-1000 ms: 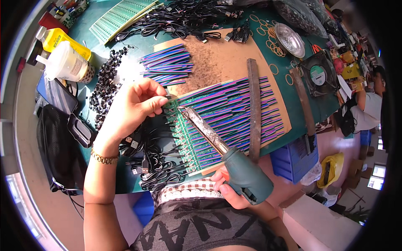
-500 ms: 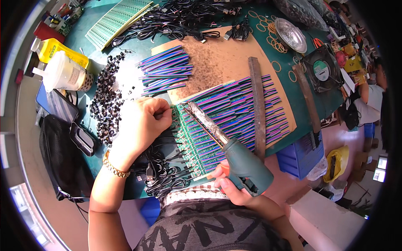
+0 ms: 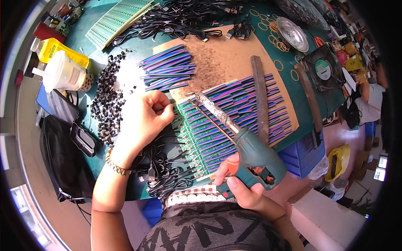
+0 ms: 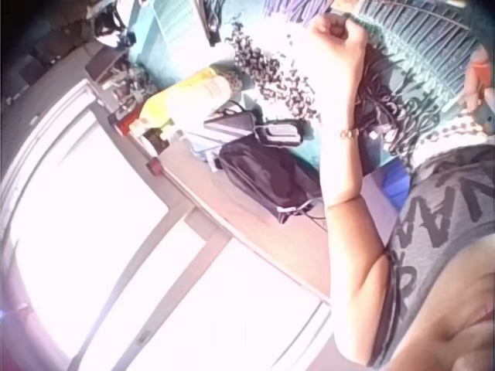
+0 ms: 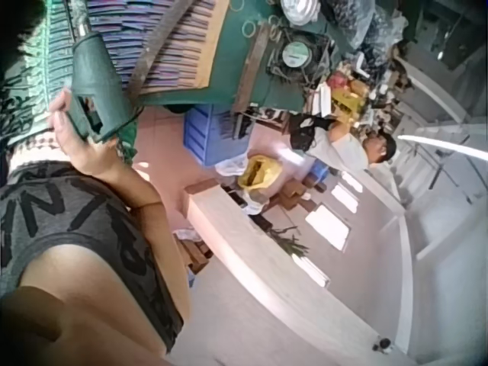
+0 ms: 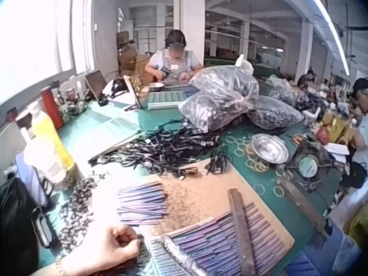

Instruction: The person attaches cables to circuit boards using a soldering tool, sets the assembled board aside, and solders small electronic components onto a new panel of circuit boards.

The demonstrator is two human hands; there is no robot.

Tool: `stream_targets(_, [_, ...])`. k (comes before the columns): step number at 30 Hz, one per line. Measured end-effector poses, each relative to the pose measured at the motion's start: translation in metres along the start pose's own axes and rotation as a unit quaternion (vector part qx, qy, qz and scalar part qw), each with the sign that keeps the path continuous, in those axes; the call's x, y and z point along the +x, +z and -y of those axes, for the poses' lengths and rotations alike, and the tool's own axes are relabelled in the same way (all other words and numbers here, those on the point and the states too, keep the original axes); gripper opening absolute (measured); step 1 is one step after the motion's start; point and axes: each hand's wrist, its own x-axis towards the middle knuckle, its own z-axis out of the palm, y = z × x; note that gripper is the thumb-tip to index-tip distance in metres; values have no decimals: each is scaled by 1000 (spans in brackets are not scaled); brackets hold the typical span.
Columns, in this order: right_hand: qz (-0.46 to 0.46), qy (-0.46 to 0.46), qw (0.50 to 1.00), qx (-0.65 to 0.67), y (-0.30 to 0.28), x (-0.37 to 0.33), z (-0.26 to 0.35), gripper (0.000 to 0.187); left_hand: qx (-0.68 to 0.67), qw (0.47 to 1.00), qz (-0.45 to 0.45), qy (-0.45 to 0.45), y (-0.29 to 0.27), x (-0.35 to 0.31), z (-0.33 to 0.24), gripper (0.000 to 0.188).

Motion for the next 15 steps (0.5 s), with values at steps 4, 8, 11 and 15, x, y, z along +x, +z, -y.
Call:
stream_targets(4, [8, 24, 999, -20, 0, 3, 2, 40, 1, 1000, 0, -16, 1, 0, 1, 9])
stream_targets(8, [20, 23, 999, -26, -5, 3, -5, 41, 25, 1000, 1, -18, 2, 0, 0, 10])
stream_targets(11, [23, 22, 998, -48, -7, -3, -12, 39, 34, 999, -15, 18, 4, 0, -2, 11])
stream_targets(15, [49, 50, 981, -179, -11, -10, -21, 40, 64, 998, -4, 5, 4, 1, -3, 11])
